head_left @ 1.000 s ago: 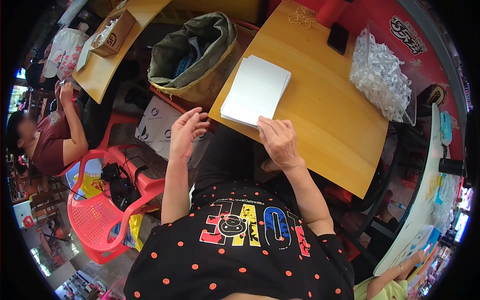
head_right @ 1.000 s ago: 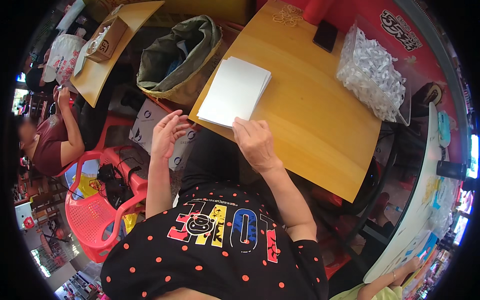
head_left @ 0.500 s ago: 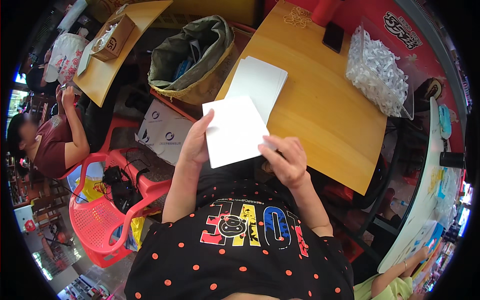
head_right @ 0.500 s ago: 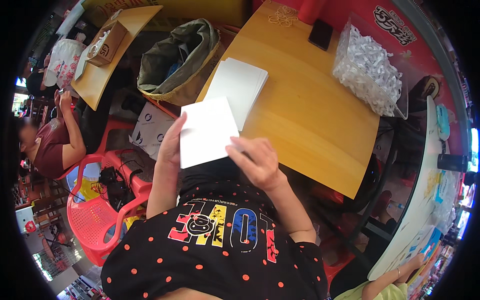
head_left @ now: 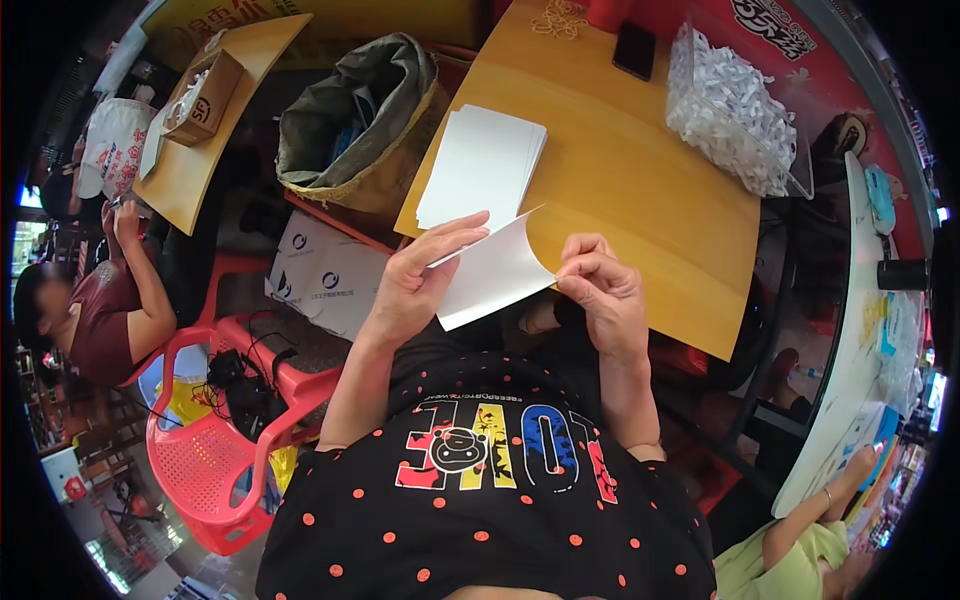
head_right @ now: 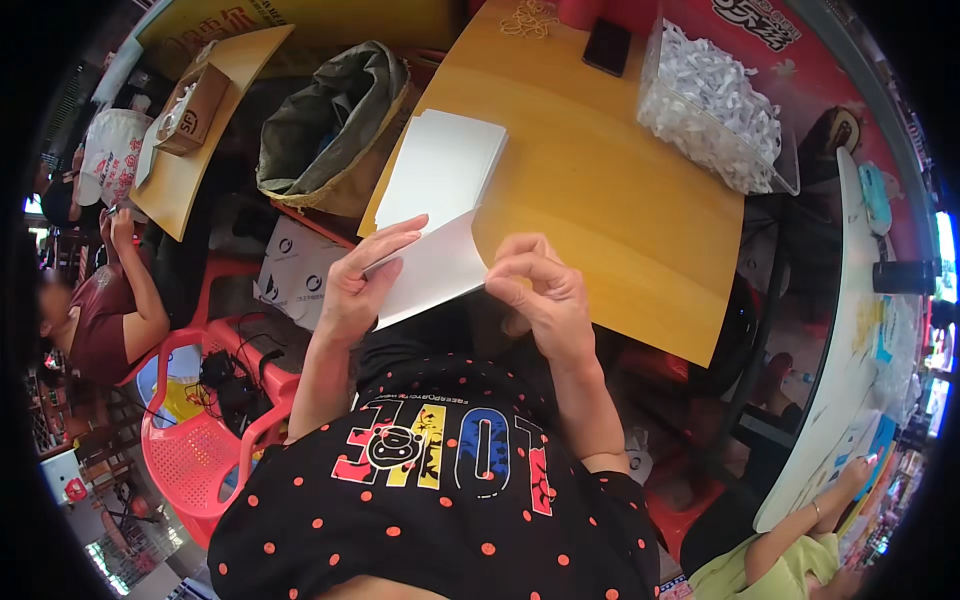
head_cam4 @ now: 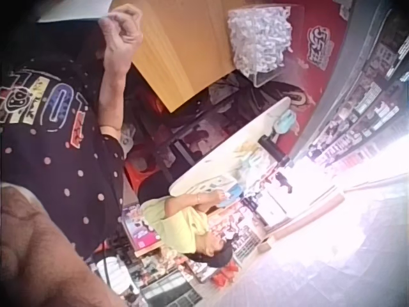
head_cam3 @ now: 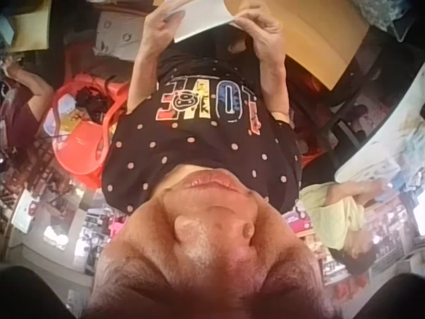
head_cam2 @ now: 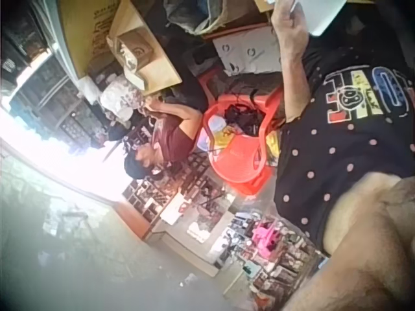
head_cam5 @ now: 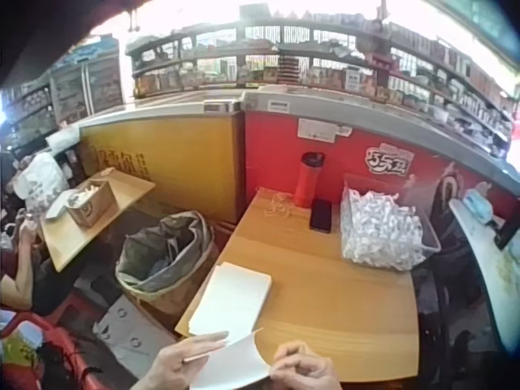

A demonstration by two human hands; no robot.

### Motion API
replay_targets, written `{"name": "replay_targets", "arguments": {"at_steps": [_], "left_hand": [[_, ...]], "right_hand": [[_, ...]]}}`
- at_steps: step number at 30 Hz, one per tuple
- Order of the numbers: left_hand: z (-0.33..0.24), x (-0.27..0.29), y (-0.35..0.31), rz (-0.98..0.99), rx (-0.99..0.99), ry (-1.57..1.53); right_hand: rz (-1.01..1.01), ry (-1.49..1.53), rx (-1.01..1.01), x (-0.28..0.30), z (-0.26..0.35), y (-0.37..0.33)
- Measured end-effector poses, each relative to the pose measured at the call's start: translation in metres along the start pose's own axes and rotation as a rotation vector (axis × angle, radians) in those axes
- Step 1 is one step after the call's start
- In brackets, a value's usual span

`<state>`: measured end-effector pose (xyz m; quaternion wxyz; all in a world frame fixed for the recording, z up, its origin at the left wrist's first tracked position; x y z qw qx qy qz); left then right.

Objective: The person is inspecting and folding printed labels or manual sheets for windproof umbrellas and placing them into a bag.

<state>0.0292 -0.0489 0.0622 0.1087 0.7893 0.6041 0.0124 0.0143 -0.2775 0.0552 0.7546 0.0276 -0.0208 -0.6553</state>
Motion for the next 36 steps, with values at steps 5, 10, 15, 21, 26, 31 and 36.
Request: {"name": "replay_targets", "arguments": {"at_steps": [5, 10, 15, 21, 26, 31, 36], "left_hand": [[0.008, 0.008, 0.0, 0.175, -0.064, 0.102], [-0.004, 0.001, 0.001, 0.296, -0.251, 0.458], [-0.004, 0.0, 0.0, 0.373, -0.262, 0.459], [0.003, 0.011, -0.023, -0.29, -0.053, 0.172], [0.003, 0.007, -0.022, -0.296, 0.564, -0.633], [0.022, 0.015, -0.019, -0.148, 0.654, -0.8], [0.025, -0.008, -0.018, -0.219, 0.585, -0.829]], "right_hand": [[-0.058, 0.029, -0.036, -0.001, -0.007, 0.008], [-0.018, 0.099, -0.222, 0.0, -0.03, 0.018], [-0.062, 0.067, -0.226, -0.007, -0.037, 0.021], [-0.309, -0.086, 0.022, -0.007, -0.038, 0.02], [-0.245, -0.224, 0.049, -0.002, -0.025, 0.017], [-0.254, -0.115, 0.01, 0.0, -0.029, 0.015], [-0.376, -0.026, -0.019, -0.002, -0.037, 0.015]]}}
Point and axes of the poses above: each hand's wrist, its own y-axis towards the middle knuckle, its own x-axis out of the back of the hand, z = x × y, the point moved 1 cm from there along y, towards the middle knuckle, and after that the axes turned 15 degrees about -y, right-handed, at the moved point
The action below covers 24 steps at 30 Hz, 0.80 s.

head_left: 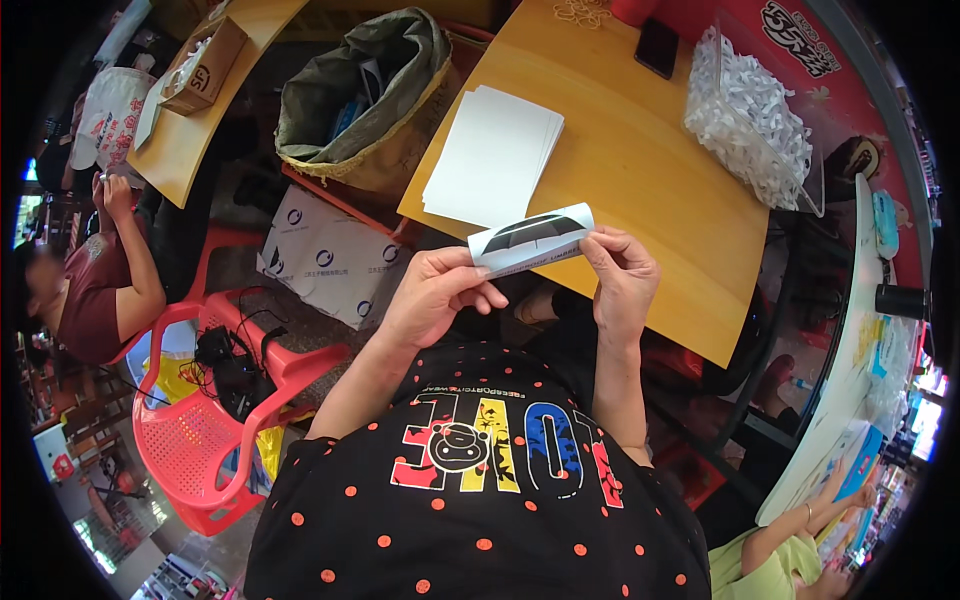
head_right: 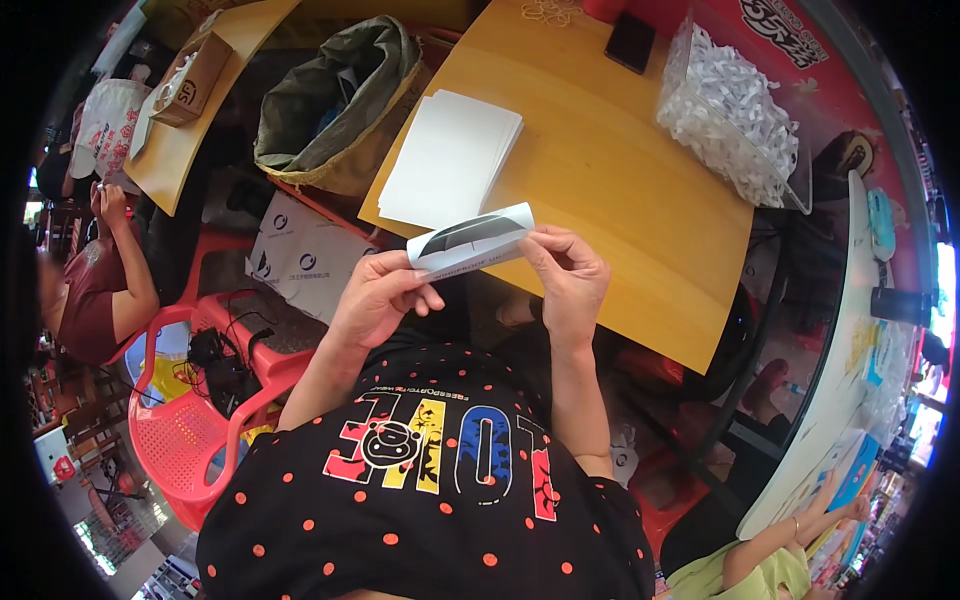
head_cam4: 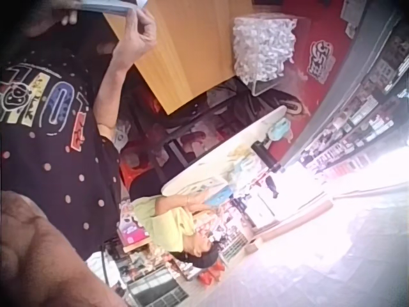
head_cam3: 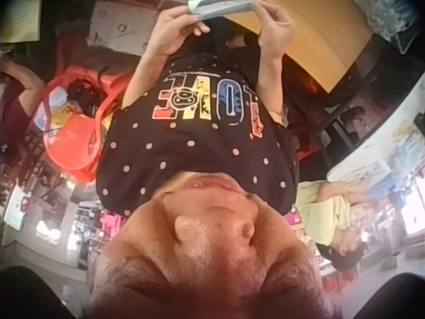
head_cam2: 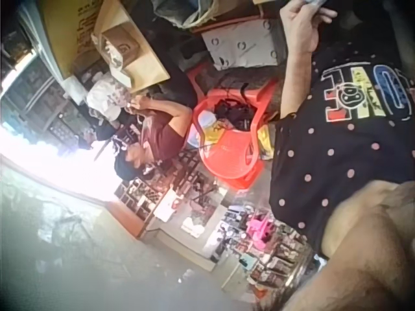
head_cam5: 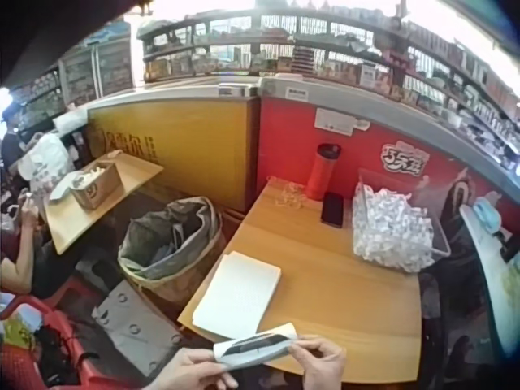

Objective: The person is inspecting and folding printed labels or manual sheets for windproof umbrellas and placing them into a bag.

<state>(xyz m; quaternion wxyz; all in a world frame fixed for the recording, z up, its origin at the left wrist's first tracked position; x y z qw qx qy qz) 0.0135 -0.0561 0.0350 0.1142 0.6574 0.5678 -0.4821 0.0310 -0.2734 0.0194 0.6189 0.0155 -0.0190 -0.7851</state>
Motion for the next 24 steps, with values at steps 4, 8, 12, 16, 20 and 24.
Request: {"name": "replay_targets", "arguments": {"at_steps": [4, 8, 12, 16, 20, 24], "left_hand": [[0.009, -0.001, 0.004, 0.054, -0.178, 0.153], [0.018, 0.002, 0.008, -0.092, -0.288, 0.305], [0.015, 0.0, 0.009, -0.095, -0.258, 0.285], [0.016, 0.004, 0.011, -0.086, -0.206, 0.223], [0.015, 0.004, 0.013, -0.076, -0.191, 0.216], [0.016, 0.009, 0.013, -0.06, -0.157, 0.15]], "right_hand": [[-0.019, -0.012, -0.017, -0.002, -0.002, 0.001], [0.016, 0.038, -0.028, -0.006, -0.003, 0.001], [0.073, 0.091, -0.064, -0.003, -0.005, 0.008], [0.16, 0.058, -0.159, -0.001, -0.005, 0.011], [0.192, 0.077, -0.181, 0.004, -0.012, 0.011], [0.194, 0.097, -0.168, 0.004, -0.014, 0.009]]}}
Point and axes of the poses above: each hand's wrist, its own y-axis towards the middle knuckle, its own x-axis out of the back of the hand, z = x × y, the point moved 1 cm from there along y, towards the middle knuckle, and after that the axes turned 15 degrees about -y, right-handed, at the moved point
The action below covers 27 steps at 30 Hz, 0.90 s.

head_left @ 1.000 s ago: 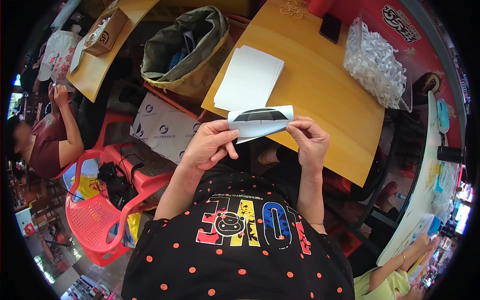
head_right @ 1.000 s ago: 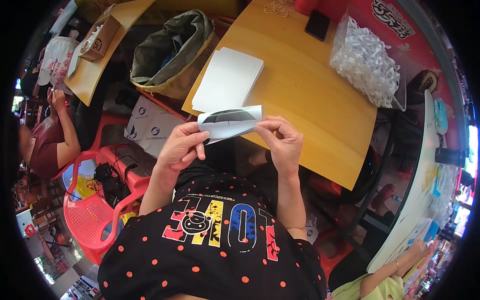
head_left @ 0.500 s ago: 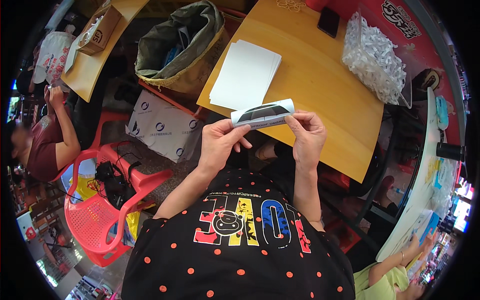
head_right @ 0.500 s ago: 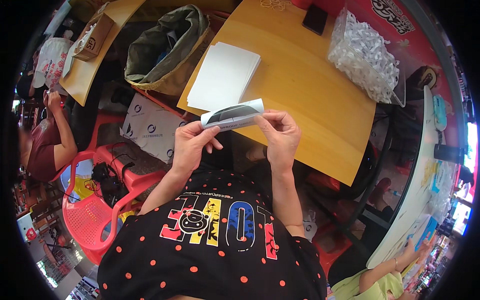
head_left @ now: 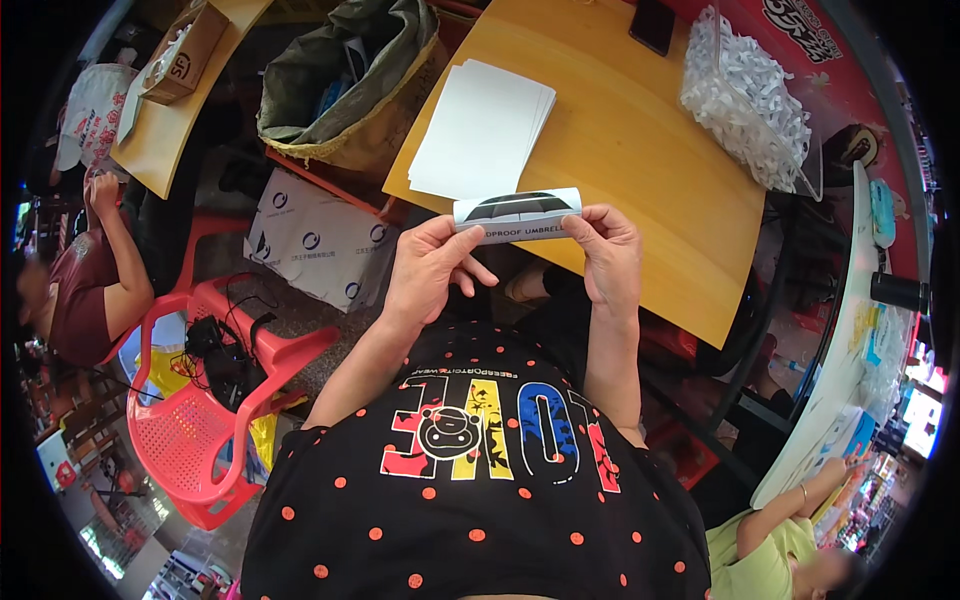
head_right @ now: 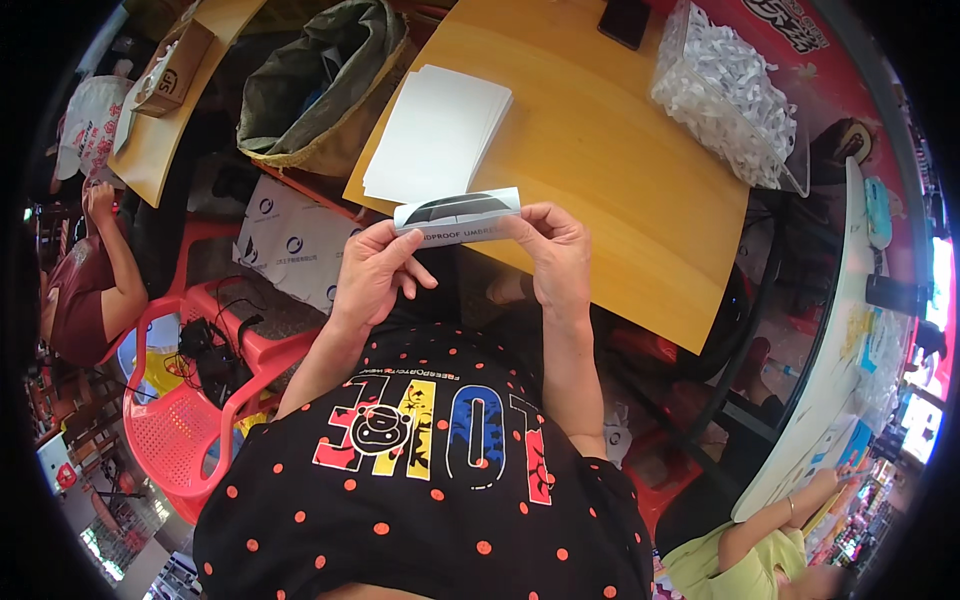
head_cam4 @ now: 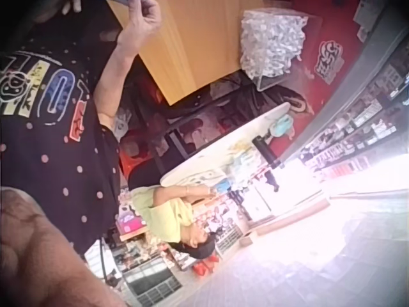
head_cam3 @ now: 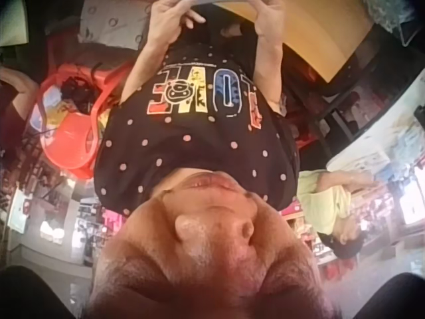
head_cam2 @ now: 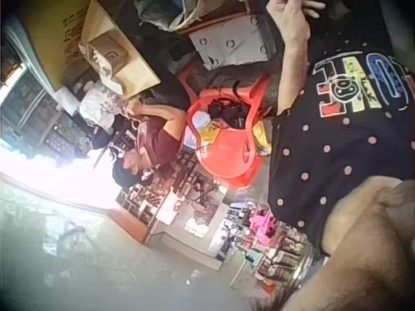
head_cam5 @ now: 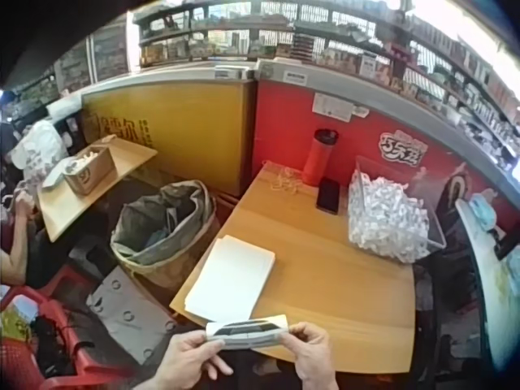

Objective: The person is inspecting and folding printed labels or manual sheets for windproof umbrellas and placing them into a bag.

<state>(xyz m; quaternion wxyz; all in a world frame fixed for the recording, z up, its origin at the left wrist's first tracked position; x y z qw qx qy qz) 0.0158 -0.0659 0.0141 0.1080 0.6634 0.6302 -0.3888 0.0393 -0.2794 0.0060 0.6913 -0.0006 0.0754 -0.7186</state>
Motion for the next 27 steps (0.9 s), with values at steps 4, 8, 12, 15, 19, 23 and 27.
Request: {"name": "replay_targets", "arguments": {"at_steps": [4, 8, 12, 15, 19, 23, 27], "left_hand": [[0.004, -0.002, 0.0, 0.037, 0.023, -0.175], [0.008, -0.006, 0.0, 0.074, 0.047, -0.208], [0.013, -0.003, 0.001, 0.1, -0.022, -0.164], [0.015, -0.005, 0.001, 0.088, -0.094, -0.132], [0.015, -0.006, 0.0, 0.08, -0.163, -0.107], [0.015, -0.006, 0.0, 0.075, -0.176, -0.119], [0.014, -0.006, -0.002, 0.064, -0.151, -0.144]], "right_hand": [[0.011, 0.011, 0.025, -0.002, -0.001, -0.002], [-0.006, 0.031, 0.015, -0.001, 0.003, -0.003], [-0.022, -0.006, 0.009, -0.005, 0.004, -0.004], [-0.041, -0.032, 0.005, -0.011, 0.004, -0.007], [-0.052, -0.025, 0.058, -0.013, -0.007, -0.009], [-0.099, -0.062, 0.09, -0.019, -0.006, -0.01], [-0.096, -0.08, 0.091, -0.02, -0.006, -0.011]]}}
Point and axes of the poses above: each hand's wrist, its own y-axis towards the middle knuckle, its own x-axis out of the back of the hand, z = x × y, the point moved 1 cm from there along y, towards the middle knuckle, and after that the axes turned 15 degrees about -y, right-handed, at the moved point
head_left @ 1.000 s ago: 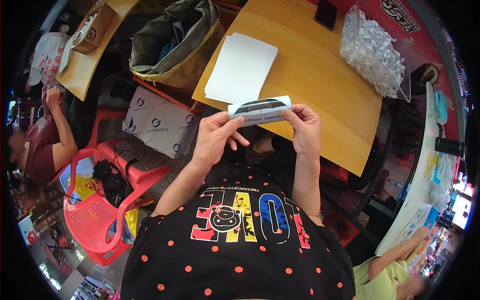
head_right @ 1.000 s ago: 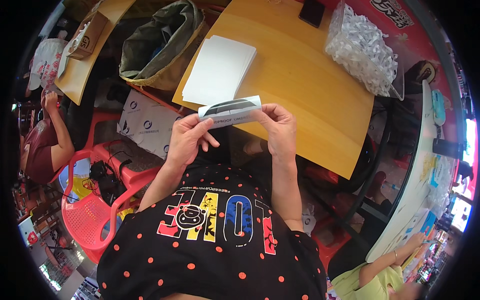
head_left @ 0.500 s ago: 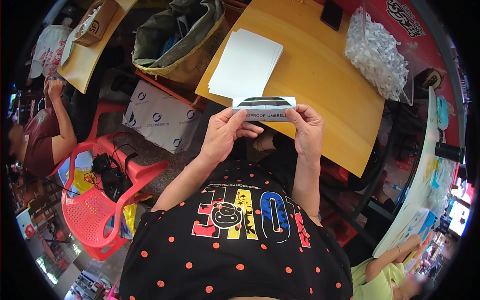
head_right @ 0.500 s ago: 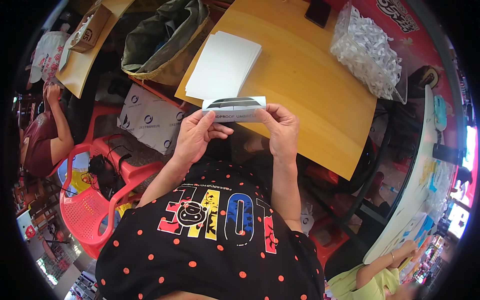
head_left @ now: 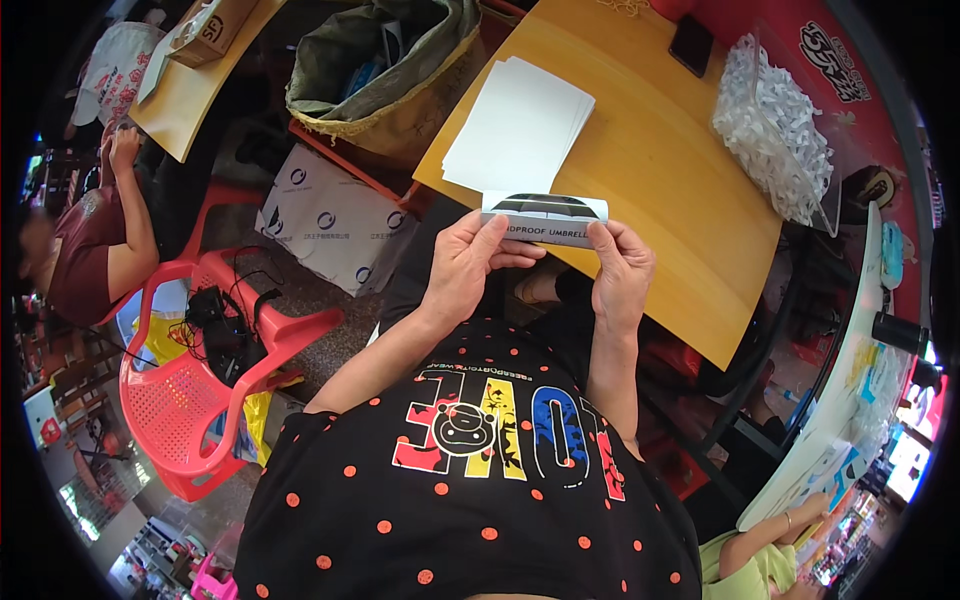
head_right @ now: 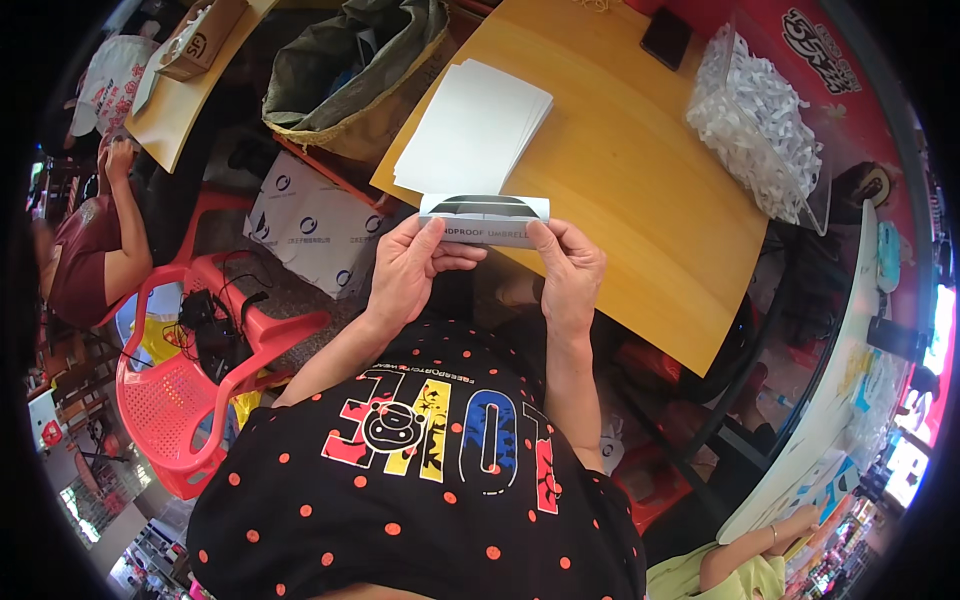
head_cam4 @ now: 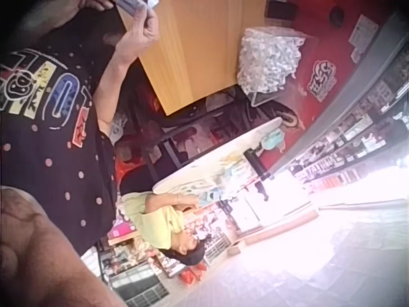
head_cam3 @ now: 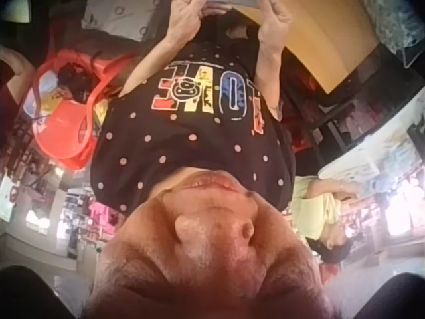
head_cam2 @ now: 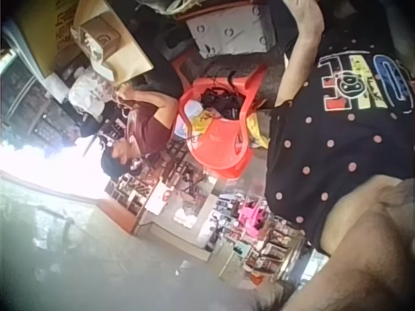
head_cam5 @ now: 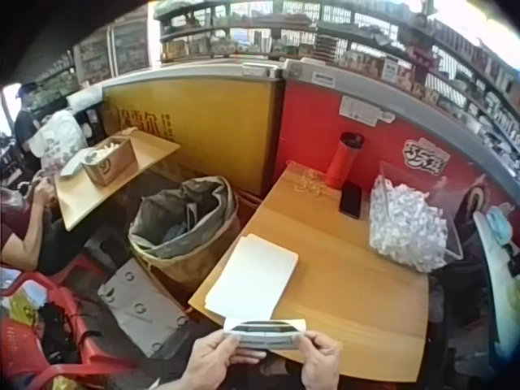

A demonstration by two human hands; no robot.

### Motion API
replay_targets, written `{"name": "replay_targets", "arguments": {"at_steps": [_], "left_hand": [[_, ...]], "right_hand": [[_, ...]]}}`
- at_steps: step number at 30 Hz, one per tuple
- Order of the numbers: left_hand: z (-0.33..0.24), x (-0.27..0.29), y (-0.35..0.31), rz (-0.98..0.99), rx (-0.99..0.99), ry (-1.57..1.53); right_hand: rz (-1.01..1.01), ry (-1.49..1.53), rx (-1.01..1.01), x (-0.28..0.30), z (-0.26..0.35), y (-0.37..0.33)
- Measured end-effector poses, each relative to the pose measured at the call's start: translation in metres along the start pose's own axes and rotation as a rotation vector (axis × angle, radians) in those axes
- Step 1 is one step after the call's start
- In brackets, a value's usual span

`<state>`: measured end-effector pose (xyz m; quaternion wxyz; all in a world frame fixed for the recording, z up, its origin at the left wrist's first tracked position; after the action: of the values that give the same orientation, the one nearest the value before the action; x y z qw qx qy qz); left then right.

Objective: The person is inspecting and folding printed labels or manual sheets for windproof umbrellas and placing them into a bag.

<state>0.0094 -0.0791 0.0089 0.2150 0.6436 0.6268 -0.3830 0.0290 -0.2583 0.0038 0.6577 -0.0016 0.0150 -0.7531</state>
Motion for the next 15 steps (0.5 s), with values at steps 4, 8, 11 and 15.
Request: {"name": "replay_targets", "arguments": {"at_steps": [4, 8, 11, 15], "left_hand": [[0.0003, 0.0001, 0.001, -0.018, 0.044, -0.062], [0.0017, -0.0007, 0.0008, -0.03, 0.048, -0.068], [0.0026, 0.0028, 0.0019, -0.02, 0.031, -0.043], [0.0015, 0.0008, 0.0029, -0.051, 0.041, -0.04]], "right_hand": [[-0.002, -0.016, -0.006, -0.0004, -0.0012, -0.001], [-0.022, -0.027, -0.027, -0.0023, -0.0009, 0.0005], [-0.055, -0.134, -0.035, -0.0058, 0.0026, -0.0026], [-0.105, -0.21, -0.018, -0.0071, -0.0019, -0.0055]]}}
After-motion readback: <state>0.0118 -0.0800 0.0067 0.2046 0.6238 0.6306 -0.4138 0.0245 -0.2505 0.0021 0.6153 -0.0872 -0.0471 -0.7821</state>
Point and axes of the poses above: each hand's wrist, its own y-axis towards the middle knuckle, its own x-axis out of the back of the hand, z = x × y, the point moved 1 cm from there along y, towards the middle knuckle, and after that the axes turned 15 degrees about -y, right-handed, at the moved point
